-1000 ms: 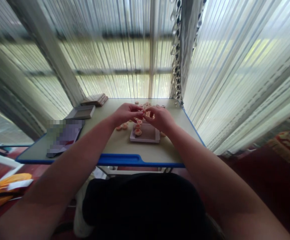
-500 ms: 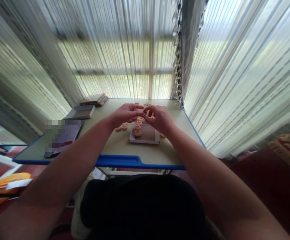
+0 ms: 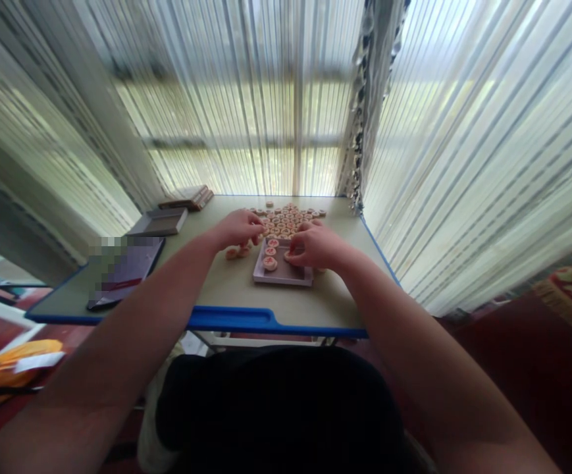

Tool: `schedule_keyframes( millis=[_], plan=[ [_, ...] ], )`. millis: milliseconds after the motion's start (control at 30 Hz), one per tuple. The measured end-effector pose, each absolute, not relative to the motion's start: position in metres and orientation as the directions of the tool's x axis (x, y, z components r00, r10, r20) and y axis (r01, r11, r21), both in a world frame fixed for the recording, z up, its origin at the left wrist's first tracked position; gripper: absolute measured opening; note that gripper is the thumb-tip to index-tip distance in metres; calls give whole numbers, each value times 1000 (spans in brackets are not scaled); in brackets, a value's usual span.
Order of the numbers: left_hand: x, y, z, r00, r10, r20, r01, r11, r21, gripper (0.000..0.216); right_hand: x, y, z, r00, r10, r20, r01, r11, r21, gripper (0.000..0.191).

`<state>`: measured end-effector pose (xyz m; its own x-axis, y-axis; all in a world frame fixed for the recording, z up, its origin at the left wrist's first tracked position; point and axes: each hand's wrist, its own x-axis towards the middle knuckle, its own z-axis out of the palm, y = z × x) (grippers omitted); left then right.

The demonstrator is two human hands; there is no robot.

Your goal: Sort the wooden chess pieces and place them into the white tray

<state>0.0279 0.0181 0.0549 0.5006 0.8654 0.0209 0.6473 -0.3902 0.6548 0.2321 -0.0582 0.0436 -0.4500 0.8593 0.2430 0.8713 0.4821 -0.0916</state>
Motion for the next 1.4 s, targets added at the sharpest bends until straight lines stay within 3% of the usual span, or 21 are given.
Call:
schedule_keyframes(
  millis=[167, 500, 1067, 1400],
  plan=[
    [28, 18, 52, 547, 831, -105, 647, -339, 683, 20, 231, -56, 44, -438, 859, 264, 857, 488, -165, 20],
    [29, 19, 50, 564, 821, -85, 631, -363, 685, 19, 234, -63, 52, -550, 820, 159, 754, 569, -328, 18],
    [27, 24, 47, 591, 798, -121, 628, -361, 689, 25, 227, -66, 50, -554, 831, 47, 753, 524, -399, 24],
    [27, 19, 50, 564, 811, -156, 649, -317, 692, 29, 224, -65, 46, -595, 800, 83, 697, 564, -443, 23]
  ],
)
